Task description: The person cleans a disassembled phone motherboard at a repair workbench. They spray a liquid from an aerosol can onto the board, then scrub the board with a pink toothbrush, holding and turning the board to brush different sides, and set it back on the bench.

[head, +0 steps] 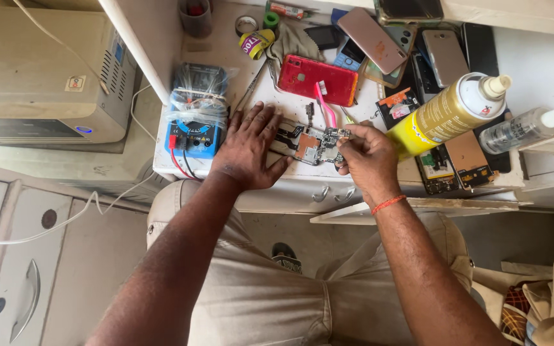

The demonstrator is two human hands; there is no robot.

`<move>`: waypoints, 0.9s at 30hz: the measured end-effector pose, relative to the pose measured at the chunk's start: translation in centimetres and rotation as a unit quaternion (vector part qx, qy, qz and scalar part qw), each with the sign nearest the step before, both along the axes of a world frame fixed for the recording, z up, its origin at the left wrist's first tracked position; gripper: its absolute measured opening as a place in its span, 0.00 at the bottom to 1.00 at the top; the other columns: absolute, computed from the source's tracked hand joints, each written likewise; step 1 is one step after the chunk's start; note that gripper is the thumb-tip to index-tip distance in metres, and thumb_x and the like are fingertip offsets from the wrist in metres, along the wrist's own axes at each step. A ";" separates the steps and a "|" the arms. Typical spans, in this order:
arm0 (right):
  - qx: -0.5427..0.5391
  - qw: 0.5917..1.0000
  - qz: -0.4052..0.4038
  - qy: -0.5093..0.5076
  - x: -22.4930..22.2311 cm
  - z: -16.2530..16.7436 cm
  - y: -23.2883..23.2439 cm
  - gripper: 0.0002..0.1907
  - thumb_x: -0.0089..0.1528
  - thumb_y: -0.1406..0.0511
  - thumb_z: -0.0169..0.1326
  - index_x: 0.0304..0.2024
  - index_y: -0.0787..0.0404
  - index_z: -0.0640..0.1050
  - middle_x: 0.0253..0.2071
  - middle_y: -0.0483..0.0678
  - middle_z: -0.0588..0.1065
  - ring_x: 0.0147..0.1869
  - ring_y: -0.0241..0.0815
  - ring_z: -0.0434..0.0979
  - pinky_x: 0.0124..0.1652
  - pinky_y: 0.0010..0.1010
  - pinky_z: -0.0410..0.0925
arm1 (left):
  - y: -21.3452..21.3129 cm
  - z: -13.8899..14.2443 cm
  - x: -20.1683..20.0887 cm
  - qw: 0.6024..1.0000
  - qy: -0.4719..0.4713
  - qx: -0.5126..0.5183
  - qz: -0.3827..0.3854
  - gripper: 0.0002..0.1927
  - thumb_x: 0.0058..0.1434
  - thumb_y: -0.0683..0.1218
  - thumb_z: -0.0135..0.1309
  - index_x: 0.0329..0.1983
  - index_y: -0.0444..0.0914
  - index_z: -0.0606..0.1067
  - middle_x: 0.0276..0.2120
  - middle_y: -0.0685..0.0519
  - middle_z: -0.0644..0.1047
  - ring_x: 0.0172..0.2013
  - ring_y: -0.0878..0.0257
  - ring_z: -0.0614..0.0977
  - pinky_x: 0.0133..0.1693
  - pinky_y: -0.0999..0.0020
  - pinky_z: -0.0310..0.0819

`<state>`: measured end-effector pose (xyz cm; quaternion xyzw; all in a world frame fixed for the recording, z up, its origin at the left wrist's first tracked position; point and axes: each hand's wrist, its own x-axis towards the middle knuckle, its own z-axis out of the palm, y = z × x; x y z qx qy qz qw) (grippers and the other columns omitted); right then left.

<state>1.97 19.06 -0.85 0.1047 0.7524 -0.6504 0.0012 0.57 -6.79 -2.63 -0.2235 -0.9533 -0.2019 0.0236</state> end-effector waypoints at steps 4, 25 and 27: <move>0.017 1.000 0.007 0.002 0.1 0.0 -0.1 0.17 0.62 0.73 0.59 0.55 0.67 0.76 0.33 0.46 0.78 0.26 0.29 0.74 0.23 0.21 0.70 | -0.1 0.4 0.1 0.999 0.042 -0.004 0.005 0.49 0.59 0.67 0.49 0.76 0.38 0.52 0.76 0.41 0.51 0.75 0.47 0.44 0.71 0.43 0.29; -0.006 1.000 0.002 0.010 2.0 -0.9 0.0 0.16 0.63 0.70 0.59 0.54 0.64 0.79 0.32 0.42 0.76 0.29 0.27 0.73 0.26 0.22 0.70 | 1.0 5.4 -3.0 0.984 -0.102 -0.143 -0.027 0.44 0.51 0.66 0.64 0.67 0.44 0.66 0.59 0.44 0.68 0.65 0.45 0.66 0.67 0.39 0.47; -0.007 1.000 0.001 0.010 1.9 -1.2 0.2 0.16 0.63 0.70 0.59 0.54 0.64 0.79 0.32 0.42 0.77 0.30 0.27 0.73 0.26 0.22 0.71 | 1.7 5.8 -3.4 0.974 -0.125 -0.188 -0.023 0.44 0.51 0.66 0.64 0.68 0.44 0.66 0.58 0.42 0.68 0.65 0.44 0.66 0.66 0.42 0.53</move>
